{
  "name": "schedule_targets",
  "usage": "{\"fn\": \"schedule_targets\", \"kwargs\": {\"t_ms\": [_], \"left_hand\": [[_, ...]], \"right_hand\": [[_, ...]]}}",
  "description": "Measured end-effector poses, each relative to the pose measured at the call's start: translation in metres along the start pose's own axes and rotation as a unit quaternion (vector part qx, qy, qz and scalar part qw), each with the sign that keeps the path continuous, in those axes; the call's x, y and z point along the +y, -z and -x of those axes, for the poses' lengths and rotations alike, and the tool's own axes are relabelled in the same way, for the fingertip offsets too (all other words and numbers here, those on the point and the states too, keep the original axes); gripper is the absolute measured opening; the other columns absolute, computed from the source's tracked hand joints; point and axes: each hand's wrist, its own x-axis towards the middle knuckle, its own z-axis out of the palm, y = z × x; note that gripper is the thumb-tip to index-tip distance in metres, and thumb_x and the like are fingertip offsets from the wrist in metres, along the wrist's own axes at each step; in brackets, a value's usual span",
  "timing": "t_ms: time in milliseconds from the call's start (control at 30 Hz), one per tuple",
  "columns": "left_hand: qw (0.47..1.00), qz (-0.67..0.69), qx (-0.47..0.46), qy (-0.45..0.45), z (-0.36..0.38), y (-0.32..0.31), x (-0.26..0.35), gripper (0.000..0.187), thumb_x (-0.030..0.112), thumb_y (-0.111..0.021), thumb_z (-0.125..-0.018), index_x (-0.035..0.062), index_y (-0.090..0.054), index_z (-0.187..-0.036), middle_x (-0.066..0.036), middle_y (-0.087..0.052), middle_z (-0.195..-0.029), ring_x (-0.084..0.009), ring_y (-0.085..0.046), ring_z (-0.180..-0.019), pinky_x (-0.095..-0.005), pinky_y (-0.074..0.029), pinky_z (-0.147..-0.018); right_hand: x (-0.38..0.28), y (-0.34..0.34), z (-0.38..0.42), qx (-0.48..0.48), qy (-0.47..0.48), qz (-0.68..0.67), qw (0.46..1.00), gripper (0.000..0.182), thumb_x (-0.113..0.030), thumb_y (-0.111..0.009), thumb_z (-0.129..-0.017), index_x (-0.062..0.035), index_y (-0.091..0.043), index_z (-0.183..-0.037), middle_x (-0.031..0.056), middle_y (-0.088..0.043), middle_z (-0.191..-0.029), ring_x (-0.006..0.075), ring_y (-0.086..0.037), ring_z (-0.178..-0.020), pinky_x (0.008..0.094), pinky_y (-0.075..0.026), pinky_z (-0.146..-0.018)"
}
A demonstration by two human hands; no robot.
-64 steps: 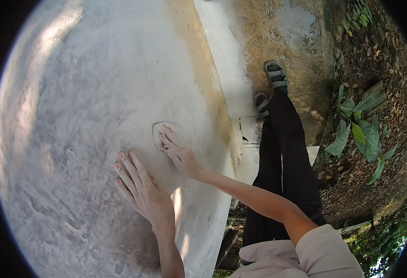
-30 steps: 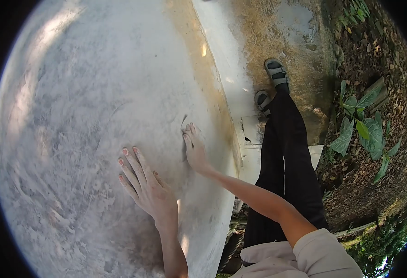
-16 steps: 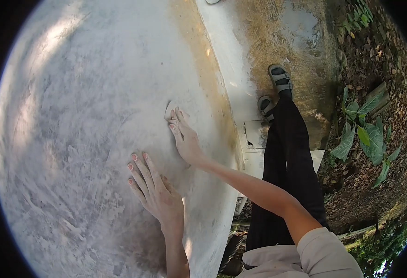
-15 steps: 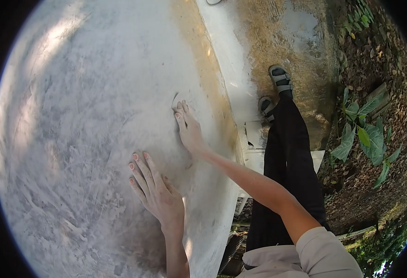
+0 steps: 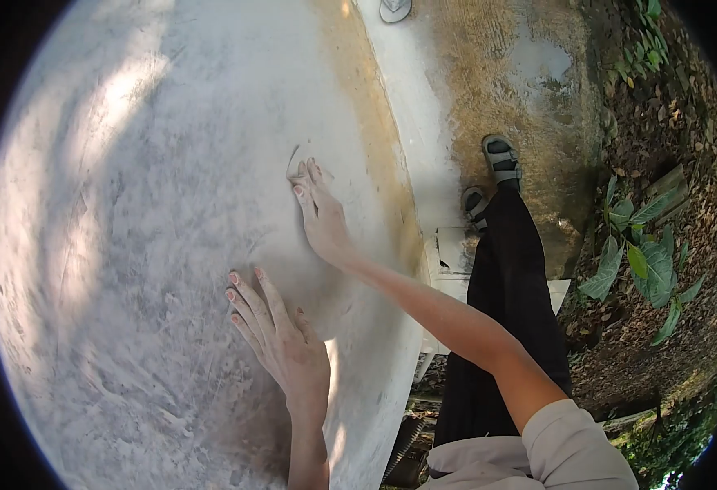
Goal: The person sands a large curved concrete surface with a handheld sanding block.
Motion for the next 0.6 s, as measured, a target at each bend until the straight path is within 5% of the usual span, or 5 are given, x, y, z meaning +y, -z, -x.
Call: {"fn": "schedule_targets", "kwargs": {"t_ms": [200,333,500,600], "left_hand": [[0.999,0.005,0.038,0.008,-0.026,0.024,0.003,0.066,0.006,-0.051,-0.089,0.0047,-0.025,-0.150,-0.020,-0.014,-0.158,-0.0414,-0.011,-0.145,-0.0563,-0.015,-0.115],[0.999,0.027,0.043,0.006,-0.040,0.026,0.004,0.072,0.003,-0.056,-0.086,0.0083,-0.025,-0.151,-0.016,-0.014,-0.159,-0.0361,-0.010,-0.146,-0.0542,-0.012,-0.117],[1.000,0.022,0.020,0.009,-0.051,0.031,0.005,0.072,0.003,-0.057,-0.085,0.0069,-0.025,-0.150,-0.016,-0.015,-0.158,-0.0354,-0.012,-0.146,-0.0529,-0.013,-0.117],[1.000,-0.001,0.010,0.004,-0.054,0.032,0.005,0.073,0.004,-0.058,-0.085,0.0068,-0.025,-0.150,-0.016,-0.016,-0.158,-0.0348,-0.014,-0.146,-0.0513,-0.014,-0.117]], "right_hand": [[0.036,0.019,-0.112,0.034,-0.146,0.060,0.987,0.055,-0.032,-0.033,-0.103,0.0067,-0.034,-0.142,0.0273,-0.024,-0.152,0.0384,-0.022,-0.142,0.0403,-0.022,-0.116],[-0.070,-0.013,-0.019,-0.058,0.025,-0.018,0.998,0.051,-0.026,-0.040,-0.102,0.0045,-0.034,-0.143,0.0270,-0.022,-0.153,0.0379,-0.017,-0.144,0.0397,-0.018,-0.117],[-0.041,-0.014,-0.057,0.012,0.083,-0.014,0.996,0.049,-0.025,-0.040,-0.102,0.0033,-0.037,-0.142,0.0280,-0.028,-0.149,0.0387,-0.022,-0.142,0.0389,-0.025,-0.115],[-0.019,0.029,-0.141,0.010,-0.145,-0.004,0.989,0.051,-0.029,-0.036,-0.103,0.0057,-0.038,-0.140,0.0293,-0.031,-0.147,0.0406,-0.029,-0.138,0.0401,-0.028,-0.113]]}}
